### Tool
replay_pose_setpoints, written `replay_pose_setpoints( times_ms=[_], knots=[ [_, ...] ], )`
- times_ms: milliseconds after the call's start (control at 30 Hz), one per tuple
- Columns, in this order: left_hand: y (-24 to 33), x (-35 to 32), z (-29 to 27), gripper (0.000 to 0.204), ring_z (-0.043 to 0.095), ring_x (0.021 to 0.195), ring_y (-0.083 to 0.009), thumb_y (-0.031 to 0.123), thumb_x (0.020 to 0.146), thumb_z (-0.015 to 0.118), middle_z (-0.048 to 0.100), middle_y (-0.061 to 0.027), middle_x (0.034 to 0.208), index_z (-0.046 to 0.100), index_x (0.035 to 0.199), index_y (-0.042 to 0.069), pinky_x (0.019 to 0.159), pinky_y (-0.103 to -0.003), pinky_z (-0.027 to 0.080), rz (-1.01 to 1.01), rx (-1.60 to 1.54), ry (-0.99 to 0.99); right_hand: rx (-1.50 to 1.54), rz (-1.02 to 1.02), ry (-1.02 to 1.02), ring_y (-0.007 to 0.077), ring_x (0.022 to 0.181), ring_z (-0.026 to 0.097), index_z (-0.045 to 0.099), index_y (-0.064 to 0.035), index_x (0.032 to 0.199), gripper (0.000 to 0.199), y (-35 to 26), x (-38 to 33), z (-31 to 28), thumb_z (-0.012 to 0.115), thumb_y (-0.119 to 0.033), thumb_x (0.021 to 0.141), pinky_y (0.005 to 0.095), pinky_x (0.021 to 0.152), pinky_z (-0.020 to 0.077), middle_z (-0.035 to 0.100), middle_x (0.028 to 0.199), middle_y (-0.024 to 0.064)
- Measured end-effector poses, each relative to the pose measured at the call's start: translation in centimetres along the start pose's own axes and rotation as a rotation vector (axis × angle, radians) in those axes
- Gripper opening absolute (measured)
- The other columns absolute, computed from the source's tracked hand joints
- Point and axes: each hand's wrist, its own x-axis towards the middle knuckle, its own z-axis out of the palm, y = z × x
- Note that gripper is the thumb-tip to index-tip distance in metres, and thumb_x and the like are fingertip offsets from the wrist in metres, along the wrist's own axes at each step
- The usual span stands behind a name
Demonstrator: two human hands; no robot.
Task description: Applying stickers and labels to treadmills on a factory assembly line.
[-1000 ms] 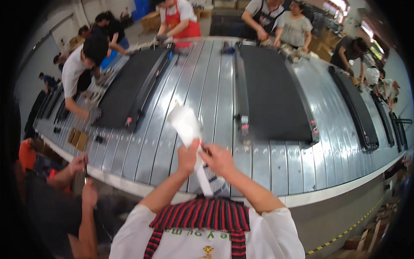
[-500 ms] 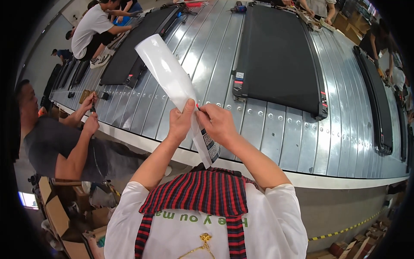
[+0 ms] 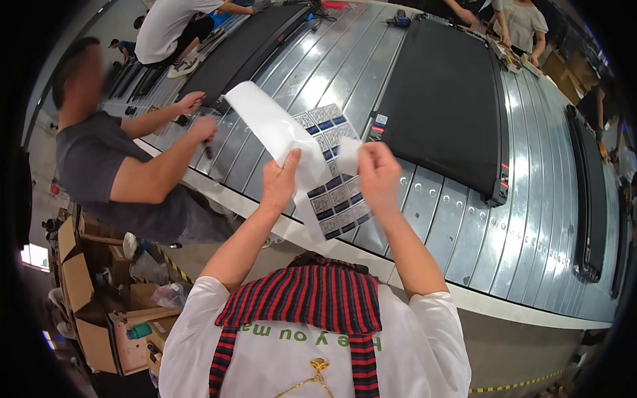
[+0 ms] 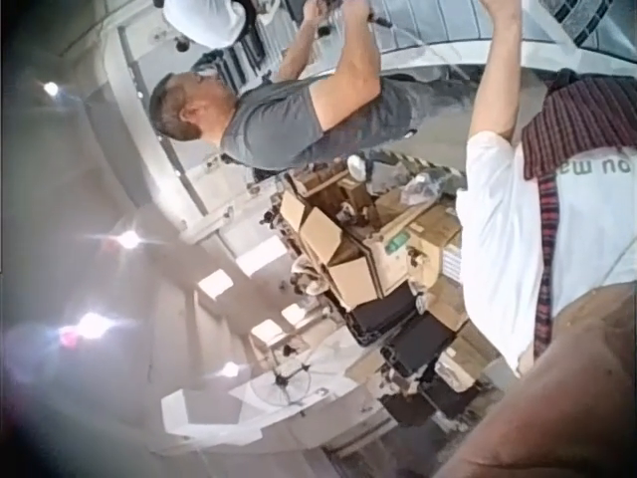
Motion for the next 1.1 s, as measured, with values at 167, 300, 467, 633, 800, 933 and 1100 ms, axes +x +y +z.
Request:
replay_pose_setpoints(
  times_ms=[167, 300, 467, 633, 800, 933, 1100],
  knots=[
    [-0.8, 0.5, -0.7, 0.031, 0.047, 0.062, -0.0065, 0.030, 0.083, 0.054, 0.056, -0.0018, 0.066, 0.059, 0.085, -0.001, 0.055, -0.024, 0.041, -0.145, 0.037, -0.075, -0.512, -0.647, 0.149, 0.0189, 0.058, 0.056, 0.055, -0.0035, 0.086, 0.010, -3.6, -0.7, 2.2, 0.054, -0.007, 0.077, 0.0271, 0.055, 0.0457, 0.057, 0.069, 0.0100],
    [-1.3, 0.5, 0.2, 0.030, 0.046, 0.061, -0.0056, 0.029, 0.082, 0.056, 0.054, -0.0005, 0.064, 0.059, 0.085, -0.001, 0.053, -0.024, 0.040, -0.130, -0.290, -0.106, -0.712, -0.619, -0.251, 0.0269, 0.066, 0.057, 0.057, -0.0051, 0.083, 0.012, -5.1, -3.2, 5.1, 0.059, -0.008, 0.072, 0.0337, 0.057, 0.0469, 0.058, 0.074, 0.0104],
    [-2.9, 0.2, -1.3, 0.024, 0.053, 0.062, -0.0129, 0.021, 0.082, 0.054, 0.059, -0.0132, 0.069, 0.057, 0.092, 0.000, 0.056, -0.029, 0.042, 0.272, 0.102, -0.307, -0.661, -0.621, -0.201, 0.0264, 0.063, 0.055, 0.058, -0.0053, 0.083, 0.012, -5.9, -2.6, 3.6, 0.058, -0.005, 0.072, 0.0333, 0.055, 0.0443, 0.057, 0.071, 0.0094],
    [-2.8, -1.0, -1.2, 0.019, 0.057, 0.064, -0.0319, 0.013, 0.083, 0.047, 0.058, -0.0183, 0.076, 0.056, 0.093, -0.001, 0.057, -0.033, 0.044, 0.311, 0.063, -0.455, -0.722, -0.583, -0.281, 0.0256, 0.066, 0.054, 0.059, -0.0071, 0.084, 0.014, -5.6, -3.8, 3.2, 0.059, -0.005, 0.070, 0.0328, 0.055, 0.0438, 0.055, 0.073, 0.0082],
    [-4.9, -1.9, -0.8, 0.021, 0.052, 0.052, -0.0291, 0.019, 0.083, 0.050, 0.054, -0.0181, 0.062, 0.058, 0.087, 0.000, 0.048, -0.033, 0.040, 0.421, 0.045, -0.443, -0.774, -0.544, -0.289, 0.0250, 0.063, 0.053, 0.058, -0.0081, 0.082, 0.017, -5.6, -5.6, 3.5, 0.061, -0.005, 0.065, 0.0334, 0.054, 0.0435, 0.053, 0.070, 0.0063],
    [-4.2, -2.5, -0.7, 0.027, 0.051, 0.048, -0.0258, 0.026, 0.083, 0.051, 0.053, -0.0168, 0.057, 0.058, 0.083, -0.001, 0.046, -0.032, 0.037, 0.265, -0.036, -0.475, -0.797, -0.588, -0.276, 0.0241, 0.063, 0.053, 0.054, -0.0065, 0.073, 0.012, -5.2, -6.9, 3.4, 0.061, -0.004, 0.063, 0.0327, 0.053, 0.0432, 0.053, 0.068, 0.0055],
    [-5.2, -0.9, -1.4, 0.033, 0.056, 0.054, -0.0245, 0.030, 0.082, 0.052, 0.056, -0.0174, 0.062, 0.058, 0.081, -0.002, 0.050, -0.032, 0.041, 0.115, 0.020, -0.292, -0.754, -0.585, -0.229, 0.0210, 0.063, 0.054, 0.056, -0.0054, 0.073, 0.013, -7.5, -8.5, 1.2, 0.062, -0.001, 0.062, 0.0306, 0.052, 0.0431, 0.055, 0.068, 0.0067]
  ],
)
